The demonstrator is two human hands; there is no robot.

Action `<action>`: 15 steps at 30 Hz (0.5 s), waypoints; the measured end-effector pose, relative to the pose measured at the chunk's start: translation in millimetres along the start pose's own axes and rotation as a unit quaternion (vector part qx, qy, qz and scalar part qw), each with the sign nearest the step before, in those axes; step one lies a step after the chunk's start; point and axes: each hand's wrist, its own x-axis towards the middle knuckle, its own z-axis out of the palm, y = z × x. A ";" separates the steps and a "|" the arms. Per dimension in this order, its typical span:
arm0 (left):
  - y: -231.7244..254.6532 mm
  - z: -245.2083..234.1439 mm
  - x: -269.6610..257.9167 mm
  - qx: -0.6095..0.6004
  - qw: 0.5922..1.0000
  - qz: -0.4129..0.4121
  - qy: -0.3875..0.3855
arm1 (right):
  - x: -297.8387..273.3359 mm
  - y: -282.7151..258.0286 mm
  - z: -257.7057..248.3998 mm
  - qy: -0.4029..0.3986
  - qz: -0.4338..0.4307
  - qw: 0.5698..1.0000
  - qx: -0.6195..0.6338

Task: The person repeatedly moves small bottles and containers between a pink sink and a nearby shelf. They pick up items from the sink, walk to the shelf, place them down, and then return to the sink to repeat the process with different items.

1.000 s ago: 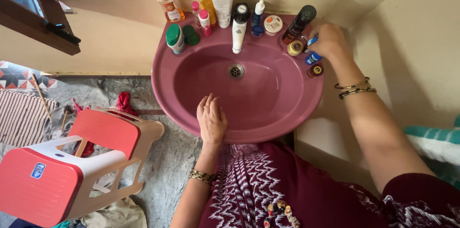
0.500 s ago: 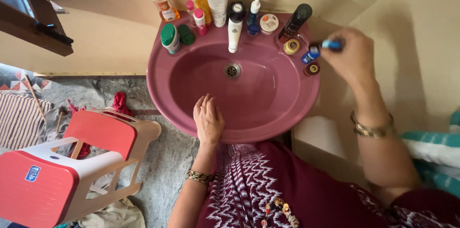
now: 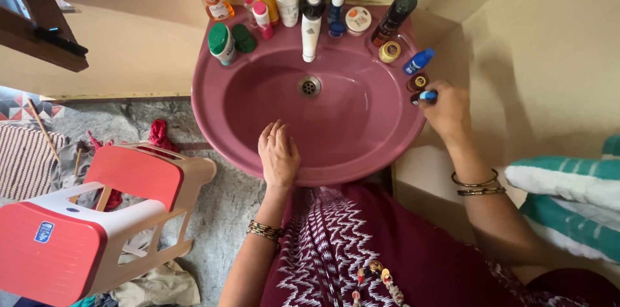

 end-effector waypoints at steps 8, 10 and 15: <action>-3.1 2.6 -1.5 0.003 1.000 -0.001 0.009 | -3.0 -10.0 0.2 0.006 -0.018 0.999 0.026; -3.4 4.1 -2.9 -0.001 1.000 -0.002 0.012 | -4.1 -16.4 -4.8 0.003 -0.014 1.000 0.014; -3.9 5.2 -1.6 0.000 1.000 0.000 0.024 | -7.1 -46.2 -33.9 0.107 -0.130 0.984 -0.065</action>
